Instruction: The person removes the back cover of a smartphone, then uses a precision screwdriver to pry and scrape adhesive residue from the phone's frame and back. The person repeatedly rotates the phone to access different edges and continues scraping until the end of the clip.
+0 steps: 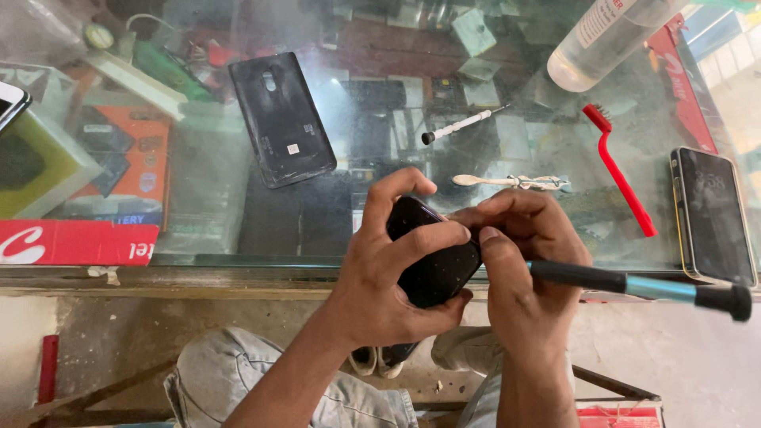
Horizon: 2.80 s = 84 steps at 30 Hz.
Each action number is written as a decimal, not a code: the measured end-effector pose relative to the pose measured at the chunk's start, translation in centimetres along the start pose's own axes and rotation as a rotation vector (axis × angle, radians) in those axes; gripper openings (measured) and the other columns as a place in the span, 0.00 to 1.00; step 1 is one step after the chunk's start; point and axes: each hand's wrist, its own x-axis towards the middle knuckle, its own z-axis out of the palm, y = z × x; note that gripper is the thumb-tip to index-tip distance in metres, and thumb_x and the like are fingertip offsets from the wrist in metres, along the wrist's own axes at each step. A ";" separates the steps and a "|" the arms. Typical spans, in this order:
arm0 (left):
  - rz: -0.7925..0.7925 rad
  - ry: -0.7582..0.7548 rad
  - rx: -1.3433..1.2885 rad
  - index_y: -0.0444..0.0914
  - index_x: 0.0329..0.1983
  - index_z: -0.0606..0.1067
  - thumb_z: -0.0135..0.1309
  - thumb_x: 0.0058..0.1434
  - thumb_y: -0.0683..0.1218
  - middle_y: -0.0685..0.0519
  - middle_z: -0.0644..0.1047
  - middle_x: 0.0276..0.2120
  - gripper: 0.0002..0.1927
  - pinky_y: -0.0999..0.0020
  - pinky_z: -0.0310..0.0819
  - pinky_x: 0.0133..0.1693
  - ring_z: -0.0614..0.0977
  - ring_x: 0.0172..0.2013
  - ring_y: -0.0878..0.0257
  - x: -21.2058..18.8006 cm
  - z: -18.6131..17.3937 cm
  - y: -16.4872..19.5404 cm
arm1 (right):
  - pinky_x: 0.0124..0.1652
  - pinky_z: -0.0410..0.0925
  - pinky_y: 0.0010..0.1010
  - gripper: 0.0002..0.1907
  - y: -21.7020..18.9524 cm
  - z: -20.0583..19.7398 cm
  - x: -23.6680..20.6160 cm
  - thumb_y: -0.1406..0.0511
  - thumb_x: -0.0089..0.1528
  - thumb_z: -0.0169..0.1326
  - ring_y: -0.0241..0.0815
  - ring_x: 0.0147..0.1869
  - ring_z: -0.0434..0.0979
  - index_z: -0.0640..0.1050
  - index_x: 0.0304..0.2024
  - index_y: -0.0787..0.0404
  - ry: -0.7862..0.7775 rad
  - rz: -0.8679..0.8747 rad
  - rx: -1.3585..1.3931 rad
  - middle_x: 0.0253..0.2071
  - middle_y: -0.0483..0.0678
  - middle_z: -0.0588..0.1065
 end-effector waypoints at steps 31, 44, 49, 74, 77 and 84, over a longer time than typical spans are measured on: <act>-0.056 -0.056 -0.131 0.46 0.52 0.72 0.69 0.46 0.44 0.50 0.66 0.52 0.29 0.64 0.77 0.52 0.76 0.50 0.58 1.1 -2.0 0.4 | 0.31 0.65 0.28 0.07 -0.9 -2.4 1.2 0.73 0.67 0.54 0.38 0.29 0.70 0.78 0.41 0.77 -0.107 -0.041 0.073 0.28 0.51 0.73; 0.184 0.051 0.022 0.47 0.58 0.58 0.76 0.50 0.45 0.41 0.64 0.59 0.42 0.62 0.82 0.41 0.78 0.51 0.49 -1.3 -0.3 0.2 | 0.51 0.77 0.44 0.11 -2.5 -2.6 -5.5 0.77 0.56 0.57 0.56 0.51 0.84 0.71 0.39 0.66 0.077 -0.036 0.109 0.43 0.66 0.79; 0.280 0.003 0.027 0.46 0.59 0.56 0.77 0.51 0.43 0.41 0.63 0.60 0.44 0.63 0.79 0.40 0.77 0.51 0.52 -1.7 -0.5 0.5 | 0.59 0.77 0.46 0.11 -4.3 -2.8 -5.9 0.76 0.58 0.60 0.57 0.61 0.82 0.72 0.39 0.65 -0.145 -0.177 -0.208 0.46 0.67 0.78; -0.103 0.206 0.579 0.34 0.61 0.70 0.73 0.47 0.59 0.46 0.77 0.40 0.44 0.58 0.78 0.40 0.82 0.39 0.53 -0.5 -0.2 4.2 | 0.55 0.76 0.33 0.10 0.1 -1.1 -5.8 0.75 0.62 0.64 0.49 0.52 0.85 0.74 0.39 0.68 0.264 -0.190 -0.011 0.48 0.68 0.80; -0.093 0.203 0.609 0.34 0.61 0.70 0.72 0.46 0.60 0.46 0.77 0.41 0.44 0.57 0.78 0.41 0.82 0.40 0.52 -0.5 -0.3 4.4 | 0.56 0.77 0.33 0.10 -0.4 -1.0 -5.5 0.75 0.62 0.64 0.48 0.52 0.84 0.74 0.39 0.67 0.246 -0.214 -0.031 0.49 0.67 0.80; -0.105 0.169 0.625 0.33 0.61 0.70 0.73 0.46 0.62 0.46 0.77 0.40 0.46 0.58 0.77 0.39 0.82 0.39 0.54 -0.6 -0.4 4.6 | 0.57 0.76 0.34 0.10 -0.5 -1.2 -5.1 0.75 0.62 0.65 0.48 0.52 0.85 0.74 0.37 0.68 0.216 -0.243 -0.086 0.47 0.67 0.80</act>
